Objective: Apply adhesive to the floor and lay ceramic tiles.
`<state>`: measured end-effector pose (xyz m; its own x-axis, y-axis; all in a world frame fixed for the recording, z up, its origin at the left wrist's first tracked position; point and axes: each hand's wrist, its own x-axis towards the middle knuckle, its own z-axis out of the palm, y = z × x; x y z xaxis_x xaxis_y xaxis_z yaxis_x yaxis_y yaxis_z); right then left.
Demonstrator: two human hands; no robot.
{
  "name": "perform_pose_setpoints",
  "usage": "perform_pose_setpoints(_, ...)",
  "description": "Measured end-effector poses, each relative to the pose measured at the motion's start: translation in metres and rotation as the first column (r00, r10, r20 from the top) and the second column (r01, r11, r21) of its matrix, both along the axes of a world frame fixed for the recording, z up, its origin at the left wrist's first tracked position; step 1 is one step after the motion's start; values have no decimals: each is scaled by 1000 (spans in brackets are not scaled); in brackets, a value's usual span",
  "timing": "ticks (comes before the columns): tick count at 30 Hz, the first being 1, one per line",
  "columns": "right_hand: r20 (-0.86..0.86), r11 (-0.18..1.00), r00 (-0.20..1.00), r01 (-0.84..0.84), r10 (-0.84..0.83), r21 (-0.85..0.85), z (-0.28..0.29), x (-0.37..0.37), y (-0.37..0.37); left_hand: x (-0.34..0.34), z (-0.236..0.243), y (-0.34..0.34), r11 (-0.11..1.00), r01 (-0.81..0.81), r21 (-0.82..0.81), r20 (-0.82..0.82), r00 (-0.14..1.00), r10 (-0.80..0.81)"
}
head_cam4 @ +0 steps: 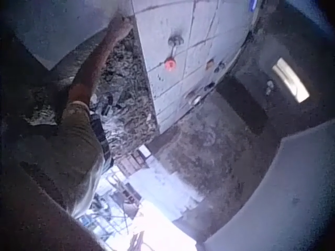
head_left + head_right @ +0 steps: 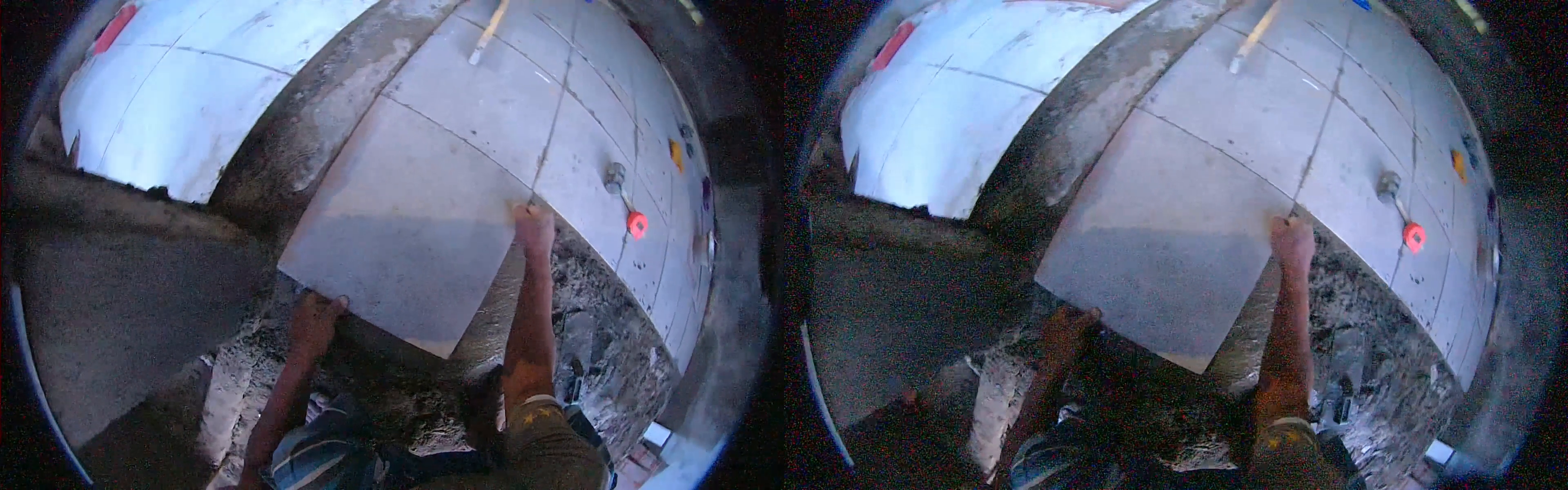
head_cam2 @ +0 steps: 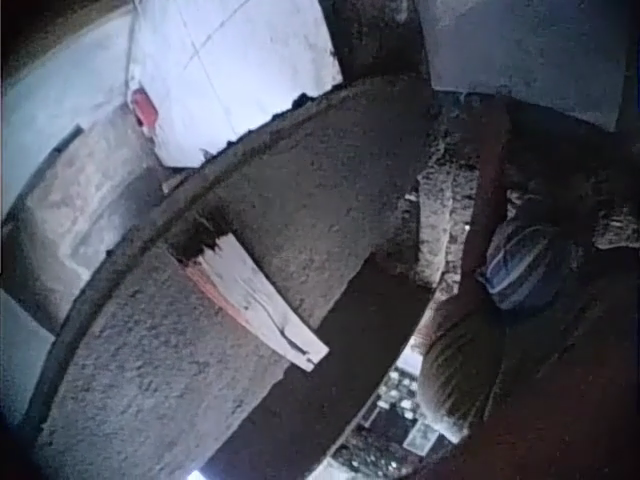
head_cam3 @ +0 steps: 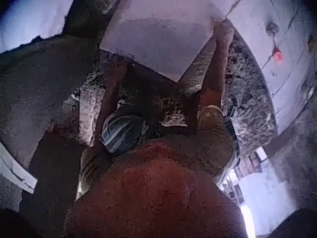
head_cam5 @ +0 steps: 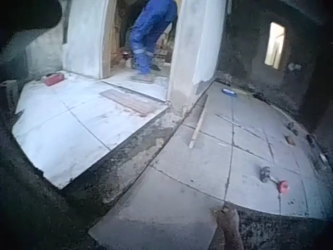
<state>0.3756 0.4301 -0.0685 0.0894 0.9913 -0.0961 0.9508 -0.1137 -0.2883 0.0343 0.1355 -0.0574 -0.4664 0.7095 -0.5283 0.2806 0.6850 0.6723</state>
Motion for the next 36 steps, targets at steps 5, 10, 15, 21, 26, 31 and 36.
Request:
perform_pose_setpoints(5,193,874,893,-442,407,204,-20,39,3,1,-7,1,999,48,11,-43,998,-47)
perform_pose_setpoints(10,58,907,930,-368,364,204,-27,45,7,0,-27,-8,999,10,-46,-6,1000,-10)
perform_pose_setpoints(15,15,953,957,-290,289,85,-16,35,11,2,-20,-10,999,-42,7,37,998,42)
perform_pose_setpoints(21,422,745,722,-651,548,147,-36,56,24,8,-38,-10,950,-194,245,288,950,120)
perform_pose_setpoints(26,256,742,800,-599,543,299,-36,68,27,5,-22,-1,997,9,83,29,1000,-11)
perform_pose_setpoints(31,186,855,859,-503,477,130,-24,34,12,-1,-37,-19,993,-59,105,85,995,50)
perform_pose_setpoints(36,17,874,924,-366,381,320,-45,65,23,-2,-16,-3,998,-7,55,89,996,2)
